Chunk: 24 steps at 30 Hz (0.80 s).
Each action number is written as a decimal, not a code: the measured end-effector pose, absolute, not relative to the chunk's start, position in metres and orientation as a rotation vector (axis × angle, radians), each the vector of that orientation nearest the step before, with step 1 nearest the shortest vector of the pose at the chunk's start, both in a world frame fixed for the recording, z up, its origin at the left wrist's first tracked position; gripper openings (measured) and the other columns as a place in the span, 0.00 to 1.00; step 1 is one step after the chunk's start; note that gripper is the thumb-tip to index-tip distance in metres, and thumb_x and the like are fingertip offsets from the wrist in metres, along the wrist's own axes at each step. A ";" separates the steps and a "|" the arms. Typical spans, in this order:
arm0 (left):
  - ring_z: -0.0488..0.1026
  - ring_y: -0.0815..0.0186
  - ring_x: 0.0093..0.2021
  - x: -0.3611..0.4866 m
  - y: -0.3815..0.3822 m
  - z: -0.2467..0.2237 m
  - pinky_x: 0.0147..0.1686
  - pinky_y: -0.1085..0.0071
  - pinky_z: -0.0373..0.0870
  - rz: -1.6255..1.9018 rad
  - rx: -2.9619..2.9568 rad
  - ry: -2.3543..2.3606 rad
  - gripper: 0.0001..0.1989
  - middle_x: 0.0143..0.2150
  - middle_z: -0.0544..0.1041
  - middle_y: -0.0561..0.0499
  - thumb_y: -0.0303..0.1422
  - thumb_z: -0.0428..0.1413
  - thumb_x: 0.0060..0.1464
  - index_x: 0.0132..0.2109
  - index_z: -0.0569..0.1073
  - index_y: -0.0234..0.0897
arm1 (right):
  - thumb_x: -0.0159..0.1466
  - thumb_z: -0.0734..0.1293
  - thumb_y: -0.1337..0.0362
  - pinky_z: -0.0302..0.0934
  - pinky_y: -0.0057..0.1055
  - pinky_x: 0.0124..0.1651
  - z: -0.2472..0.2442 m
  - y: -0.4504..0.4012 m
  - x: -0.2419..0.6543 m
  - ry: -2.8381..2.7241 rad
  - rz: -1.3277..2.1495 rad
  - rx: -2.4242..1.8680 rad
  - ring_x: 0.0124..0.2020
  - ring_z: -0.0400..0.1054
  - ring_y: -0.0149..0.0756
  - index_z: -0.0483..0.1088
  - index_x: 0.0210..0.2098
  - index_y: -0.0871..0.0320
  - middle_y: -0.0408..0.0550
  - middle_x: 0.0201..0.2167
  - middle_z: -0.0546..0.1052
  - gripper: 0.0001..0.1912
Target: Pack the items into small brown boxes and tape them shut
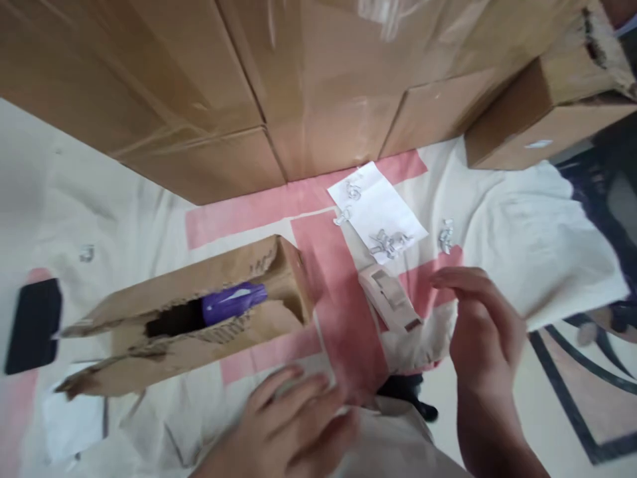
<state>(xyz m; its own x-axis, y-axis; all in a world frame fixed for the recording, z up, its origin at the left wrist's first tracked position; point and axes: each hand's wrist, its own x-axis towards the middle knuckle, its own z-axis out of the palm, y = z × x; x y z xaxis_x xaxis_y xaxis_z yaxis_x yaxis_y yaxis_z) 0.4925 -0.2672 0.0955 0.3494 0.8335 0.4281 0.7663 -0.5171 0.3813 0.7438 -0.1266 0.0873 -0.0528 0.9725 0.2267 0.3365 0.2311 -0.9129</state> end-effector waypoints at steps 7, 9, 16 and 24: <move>0.58 0.43 0.71 0.568 -0.166 0.022 0.68 0.46 0.55 0.773 2.476 1.531 0.38 0.71 0.64 0.37 0.52 0.61 0.56 0.67 0.65 0.40 | 0.74 0.60 0.51 0.62 0.34 0.48 0.073 -0.130 0.779 -1.627 1.368 -1.499 0.45 0.69 0.38 0.77 0.38 0.53 0.48 0.45 0.73 0.19; 0.55 0.42 0.73 0.569 -0.157 0.011 0.68 0.45 0.56 0.817 2.402 1.517 0.39 0.73 0.58 0.34 0.55 0.61 0.55 0.67 0.63 0.40 | 0.73 0.61 0.50 0.62 0.33 0.49 0.073 -0.134 0.776 -1.576 1.453 -1.533 0.45 0.69 0.38 0.78 0.37 0.52 0.47 0.45 0.72 0.19; 0.55 0.44 0.73 0.574 -0.161 0.000 0.68 0.43 0.55 0.905 2.240 1.422 0.47 0.73 0.53 0.26 0.50 0.64 0.54 0.71 0.50 0.37 | 0.66 0.69 0.52 0.62 0.34 0.44 0.062 -0.129 0.765 -1.596 1.505 -1.618 0.44 0.68 0.39 0.75 0.26 0.56 0.48 0.42 0.70 0.17; 0.61 0.43 0.67 0.572 -0.162 0.002 0.64 0.45 0.61 0.905 2.149 1.506 0.47 0.68 0.60 0.32 0.41 0.69 0.46 0.68 0.55 0.42 | 0.67 0.70 0.56 0.58 0.32 0.37 0.091 -0.150 0.761 -1.563 1.320 -1.651 0.32 0.62 0.33 0.56 0.23 0.55 0.43 0.29 0.68 0.23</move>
<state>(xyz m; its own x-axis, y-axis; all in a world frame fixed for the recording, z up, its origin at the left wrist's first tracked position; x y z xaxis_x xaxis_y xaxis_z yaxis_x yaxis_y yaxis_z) 0.5715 -0.1616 0.0018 0.2250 0.9289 0.2941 0.6957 -0.3645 0.6190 0.7612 -0.1502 0.0913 -0.1334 0.9451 -0.2984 0.4521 -0.2099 -0.8669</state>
